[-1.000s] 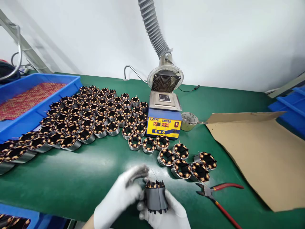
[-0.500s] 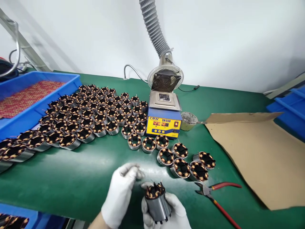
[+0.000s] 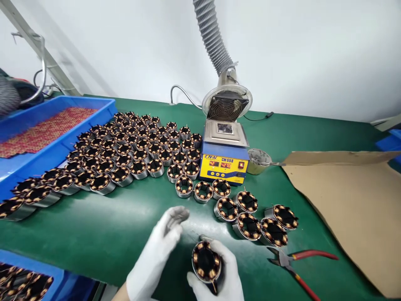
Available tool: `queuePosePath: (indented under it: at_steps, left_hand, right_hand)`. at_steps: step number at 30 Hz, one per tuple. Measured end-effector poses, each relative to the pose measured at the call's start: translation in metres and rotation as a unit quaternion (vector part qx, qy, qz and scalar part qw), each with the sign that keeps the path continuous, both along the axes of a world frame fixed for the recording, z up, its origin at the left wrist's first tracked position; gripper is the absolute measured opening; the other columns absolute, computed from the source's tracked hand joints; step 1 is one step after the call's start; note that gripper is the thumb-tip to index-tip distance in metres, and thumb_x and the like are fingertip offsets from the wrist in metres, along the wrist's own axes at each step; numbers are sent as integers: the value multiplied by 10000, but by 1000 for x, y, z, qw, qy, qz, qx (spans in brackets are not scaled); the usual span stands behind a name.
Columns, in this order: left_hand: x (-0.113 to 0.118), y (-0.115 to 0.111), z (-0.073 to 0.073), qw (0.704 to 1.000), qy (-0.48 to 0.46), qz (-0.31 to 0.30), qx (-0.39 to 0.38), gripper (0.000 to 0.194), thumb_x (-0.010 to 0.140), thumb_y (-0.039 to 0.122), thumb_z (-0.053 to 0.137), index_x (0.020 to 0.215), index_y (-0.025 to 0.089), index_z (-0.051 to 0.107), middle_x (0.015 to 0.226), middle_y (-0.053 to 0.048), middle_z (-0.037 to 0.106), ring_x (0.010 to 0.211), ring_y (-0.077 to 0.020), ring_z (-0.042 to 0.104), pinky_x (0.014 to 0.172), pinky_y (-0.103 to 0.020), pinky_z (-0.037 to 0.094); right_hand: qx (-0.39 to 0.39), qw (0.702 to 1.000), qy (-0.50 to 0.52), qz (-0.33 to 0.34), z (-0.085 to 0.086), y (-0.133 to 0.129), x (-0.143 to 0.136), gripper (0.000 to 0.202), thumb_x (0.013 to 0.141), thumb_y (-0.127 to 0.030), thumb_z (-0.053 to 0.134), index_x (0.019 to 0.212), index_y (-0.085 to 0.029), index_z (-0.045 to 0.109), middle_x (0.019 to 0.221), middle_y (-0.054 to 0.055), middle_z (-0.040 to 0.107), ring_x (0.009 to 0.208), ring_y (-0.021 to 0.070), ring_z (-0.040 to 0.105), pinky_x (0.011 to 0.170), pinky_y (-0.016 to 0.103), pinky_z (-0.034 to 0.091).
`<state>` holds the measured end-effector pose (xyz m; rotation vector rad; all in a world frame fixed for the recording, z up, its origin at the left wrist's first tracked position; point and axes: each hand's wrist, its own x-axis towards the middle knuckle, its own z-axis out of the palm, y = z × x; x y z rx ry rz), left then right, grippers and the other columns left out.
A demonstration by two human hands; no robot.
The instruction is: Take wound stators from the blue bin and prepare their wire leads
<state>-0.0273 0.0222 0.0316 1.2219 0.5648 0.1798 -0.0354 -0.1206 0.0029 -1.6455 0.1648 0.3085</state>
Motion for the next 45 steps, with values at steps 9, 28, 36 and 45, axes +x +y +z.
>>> queuePosePath:
  at_steps: [9,28,36,45]
  left_hand:
    - [5,-23,1,993,14,15,-116,251,713,398,685,815,170,662,643,-1,687,661,-152,637,691,-256,503]
    - [16,12,14,993,67,-59,82,301,613,245,651,896,152,695,835,-38,709,802,-193,617,725,-273,473]
    - [15,-11,15,983,118,-141,14,114,545,212,622,638,154,653,606,6,659,612,-161,593,592,-256,462]
    - [20,-12,17,979,121,-140,84,204,555,169,604,748,152,670,743,-26,694,752,-202,629,659,-269,476]
  right_hand:
    - [-118,971,-207,16,-10,16,-1,279,640,-259,733,725,-266,467,988,77,637,935,270,605,774,382,447]
    - [-224,929,-285,78,-23,3,2,403,684,-256,648,1028,-262,439,1092,70,657,1060,282,596,857,425,517]
    - [-239,924,-285,86,-18,2,4,412,680,-289,677,1021,-260,448,1078,78,663,1052,298,606,828,416,535]
    - [-239,924,-290,70,-22,4,4,422,686,-326,659,1052,-249,463,1084,92,661,1020,296,624,822,422,538]
